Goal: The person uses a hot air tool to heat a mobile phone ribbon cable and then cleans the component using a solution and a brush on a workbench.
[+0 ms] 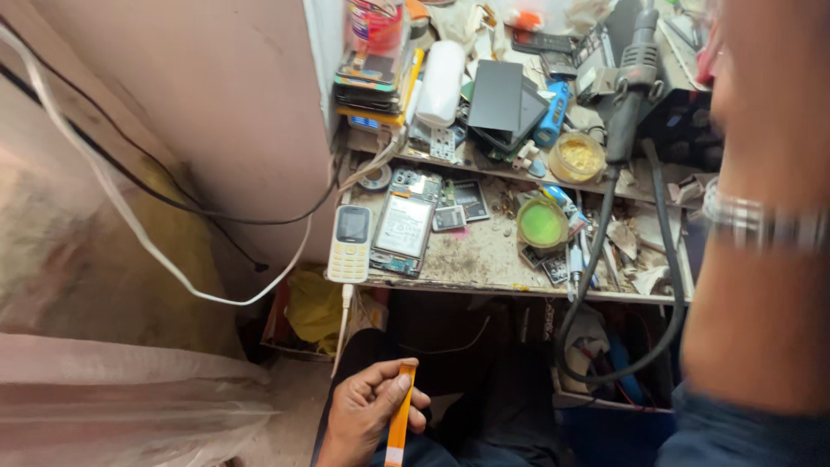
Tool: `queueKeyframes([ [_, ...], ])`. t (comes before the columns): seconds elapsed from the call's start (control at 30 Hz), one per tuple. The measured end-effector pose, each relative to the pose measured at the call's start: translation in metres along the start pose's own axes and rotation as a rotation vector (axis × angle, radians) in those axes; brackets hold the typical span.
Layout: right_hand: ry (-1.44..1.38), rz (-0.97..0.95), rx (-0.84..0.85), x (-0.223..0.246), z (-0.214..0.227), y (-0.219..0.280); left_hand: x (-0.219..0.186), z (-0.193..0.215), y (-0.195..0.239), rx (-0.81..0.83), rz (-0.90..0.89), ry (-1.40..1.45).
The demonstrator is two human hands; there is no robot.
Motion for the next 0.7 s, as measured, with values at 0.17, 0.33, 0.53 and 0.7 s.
queueKeyframes([
  [0.17, 0.136, -0.096, -0.112, -0.119, 0.092, 0.086, -0.011, -0.016, 0.004, -0.039, -0.036, -0.028],
  [0.33, 0.485, -0.379, -0.161, -0.25, 0.145, 0.12, -0.016, -0.031, 0.012, -0.101, -0.056, -0.081],
  [0.53, 0.989, -0.075, -0.071, -0.269, 0.136, 0.098, -0.028, -0.052, 0.021, -0.044, -0.132, -0.109],
  [0.7, 1.187, 0.014, -0.039, -0.251, 0.118, 0.092, -0.034, -0.058, 0.021, -0.008, -0.167, -0.166],
])
Point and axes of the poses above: each hand's wrist, its own y-axis away from the middle knuckle, its own z-axis out of the back of the hand, x = y × z, the point moved 7 cm from there along -y, towards the middle knuckle, and after that the axes turned 2 degrees about y, right-handed, at the moved point
